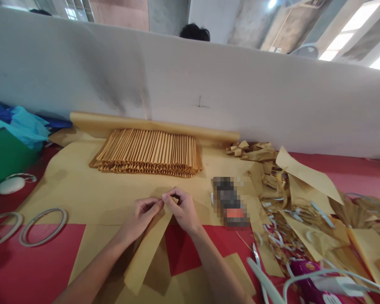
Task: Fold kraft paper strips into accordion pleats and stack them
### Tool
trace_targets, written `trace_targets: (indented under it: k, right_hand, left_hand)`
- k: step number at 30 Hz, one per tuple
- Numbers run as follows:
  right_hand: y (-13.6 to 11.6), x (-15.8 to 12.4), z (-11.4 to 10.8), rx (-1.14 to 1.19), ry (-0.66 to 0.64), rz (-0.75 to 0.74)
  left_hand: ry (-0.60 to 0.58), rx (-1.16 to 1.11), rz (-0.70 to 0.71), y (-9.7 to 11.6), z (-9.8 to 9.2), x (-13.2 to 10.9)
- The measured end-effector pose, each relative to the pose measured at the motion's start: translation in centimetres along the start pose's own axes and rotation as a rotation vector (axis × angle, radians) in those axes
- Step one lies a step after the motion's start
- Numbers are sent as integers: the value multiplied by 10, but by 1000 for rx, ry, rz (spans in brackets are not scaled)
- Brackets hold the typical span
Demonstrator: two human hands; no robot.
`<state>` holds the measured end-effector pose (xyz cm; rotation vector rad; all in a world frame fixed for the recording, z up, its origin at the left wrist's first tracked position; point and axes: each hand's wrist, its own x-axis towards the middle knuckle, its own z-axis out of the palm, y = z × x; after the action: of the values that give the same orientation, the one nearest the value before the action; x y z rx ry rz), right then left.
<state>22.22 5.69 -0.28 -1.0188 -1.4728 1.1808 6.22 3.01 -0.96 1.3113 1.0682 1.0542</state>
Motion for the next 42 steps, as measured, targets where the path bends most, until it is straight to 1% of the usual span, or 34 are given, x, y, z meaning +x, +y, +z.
trace_targets:
  k: [5,8,10,12,15,17,22,25,27,29,31,32,35,37,39,42]
  right_hand:
    - [5,1,-3,28,62,-10]
    - [7,2,-2,58,118,2]
    - [5,0,2,121,154,52]
    - [3,-3,7,234,169,147]
    - [1,-9,15,392,131,269]
    - [2,-11,16,419,129,287]
    - [7,-8,8,355,249,258]
    - [7,-3,2,338,330,264]
    - [5,-1,-1,347,396,272]
    - [3,0,-1,359,444,277]
    - [2,0,1,375,442,284]
    - [1,0,2,384,414,290]
    - [-1,-2,4,388,239,285]
    - [-1,-3,4,356,162,253]
    - [1,-3,1,318,174,215]
    - [5,-1,-3,285,269,189]
  left_hand:
    - [-22,-24,-73,1,-2,1]
    - [-10,-12,-88,2,-2,1]
    - [0,-10,-62,3,0,0]
    - [19,-13,-19,5,2,-1]
    - [62,-32,8,6,5,-2]
    - [57,-59,-16,6,6,-2]
    - [-58,-82,-153,4,5,-3]
    - [-138,-145,-216,5,7,-6]
    - [-186,-180,-242,6,8,-8]
    - [-211,-201,-237,6,10,-9]
    - [-206,-197,-221,5,10,-9]
    - [-185,-186,-211,5,10,-8]
    - [-83,-136,-163,5,10,-7]
    - [-42,-125,-151,6,9,-6]
    - [-53,-142,-181,6,9,-6]
    - [-100,-183,-248,4,8,-6]
